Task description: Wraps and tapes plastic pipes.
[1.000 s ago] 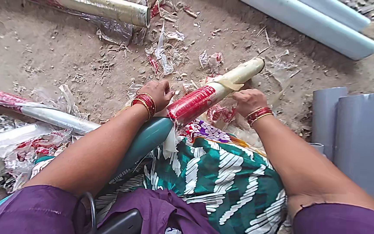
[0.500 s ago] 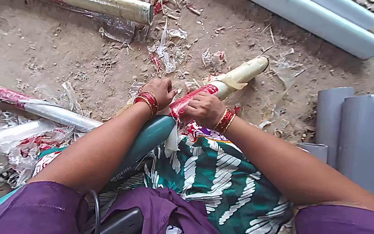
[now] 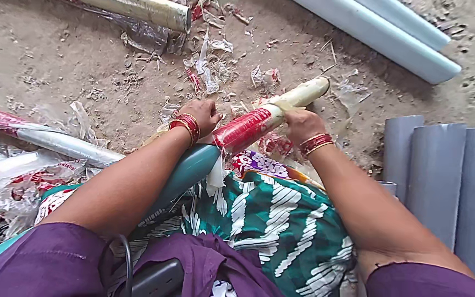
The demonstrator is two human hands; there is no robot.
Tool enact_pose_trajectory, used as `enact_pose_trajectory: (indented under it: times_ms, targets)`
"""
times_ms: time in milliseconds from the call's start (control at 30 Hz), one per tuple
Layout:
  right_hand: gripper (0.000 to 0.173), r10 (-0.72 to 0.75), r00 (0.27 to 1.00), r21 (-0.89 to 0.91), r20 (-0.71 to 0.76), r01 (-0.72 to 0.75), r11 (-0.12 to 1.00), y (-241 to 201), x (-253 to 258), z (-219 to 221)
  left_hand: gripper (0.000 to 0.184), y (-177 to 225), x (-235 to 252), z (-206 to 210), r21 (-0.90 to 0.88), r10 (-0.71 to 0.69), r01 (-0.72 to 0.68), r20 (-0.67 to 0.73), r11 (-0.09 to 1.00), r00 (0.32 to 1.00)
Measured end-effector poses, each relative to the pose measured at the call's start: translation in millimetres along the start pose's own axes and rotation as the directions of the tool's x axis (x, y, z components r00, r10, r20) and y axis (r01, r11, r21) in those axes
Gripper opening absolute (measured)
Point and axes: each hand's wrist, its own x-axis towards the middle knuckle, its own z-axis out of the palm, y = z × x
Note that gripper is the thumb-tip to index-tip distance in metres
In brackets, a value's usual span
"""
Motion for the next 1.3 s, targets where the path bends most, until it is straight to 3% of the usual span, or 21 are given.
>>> enact_pose_trajectory:
  times_ms: [100, 133, 200, 267, 333, 400, 467, 567, 667, 800, 900, 1033, 1167, 1300]
  targets:
    - [0.027, 0.214, 0.974, 0.419, -0.079, -0.163, 0.893, -51, -5, -34, 0.039, 6, -10, 0, -0.030, 0.051, -0.053, -0.071, 0.998, 0.996]
    - [0.024, 0.281, 0.957, 0.599, -0.077, -0.181, 0.780, -64, -8, -40, 0.038, 9, -15, -2, -0.022, 0.085, -0.088, -0.108, 0.996, 0.991]
    - [0.014, 0.378, 0.925, 0.890, 0.034, -0.200, 0.410, -93, -29, -48, 0.039, 17, -28, 3, 0.022, 0.190, -0.188, -0.130, 0.982, 0.973]
    - [0.004, 0.406, 0.891, 0.960, 0.205, -0.264, 0.094, -122, -60, -50, 0.043, 29, -36, 12, 0.099, 0.308, -0.299, -0.091, 0.949, 0.947]
    - [0.019, 0.469, 0.804, 0.918, 0.366, -0.393, -0.043, -150, -90, -35, 0.045, 46, -45, 22, 0.210, 0.317, -0.319, 0.044, 0.924, 0.947]
    - [0.028, 0.542, 0.736, 0.880, 0.405, -0.475, -0.014, -171, -112, -3, 0.049, 59, -50, 33, 0.325, 0.273, -0.309, 0.154, 0.894, 0.950]
    - [0.028, 0.576, 0.721, 0.839, 0.385, -0.533, 0.106, -184, -117, 13, 0.056, 65, -50, 36, 0.387, 0.224, -0.284, 0.192, 0.877, 0.955]
    - [0.039, 0.555, 0.746, 0.744, 0.368, -0.594, 0.306, -194, -115, 9, 0.054, 63, -47, 29, 0.338, 0.136, -0.197, 0.197, 0.920, 0.971]
    - [0.040, 0.508, 0.790, 0.589, 0.342, -0.602, 0.539, -203, -108, 6, 0.059, 52, -39, 21, 0.272, 0.138, -0.192, 0.206, 0.943, 0.969]
    - [0.035, 0.463, 0.817, 0.484, 0.344, -0.577, 0.658, -198, -98, 8, 0.061, 52, -43, 18, 0.405, 0.244, -0.321, 0.232, 0.856, 0.942]
    - [0.032, 0.372, 0.896, 0.602, 0.241, -0.439, 0.667, -191, -96, 24, 0.062, 57, -40, 18, 0.445, 0.174, -0.277, 0.257, 0.852, 0.950]
    - [0.032, 0.222, 0.970, 0.801, 0.100, -0.210, 0.560, -167, -83, 45, 0.056, 42, -23, 10, 0.326, 0.104, -0.175, 0.225, 0.929, 0.969]
    - [0.034, 0.226, 0.970, 0.905, 0.091, -0.175, 0.387, -168, -70, 51, 0.054, 23, -11, 5, 0.243, 0.056, -0.095, 0.163, 0.965, 0.985]
    - [0.033, 0.284, 0.953, 0.917, 0.108, -0.206, 0.342, -174, -62, 50, 0.048, 14, -3, 2, 0.187, 0.029, -0.050, 0.117, 0.981, 0.993]
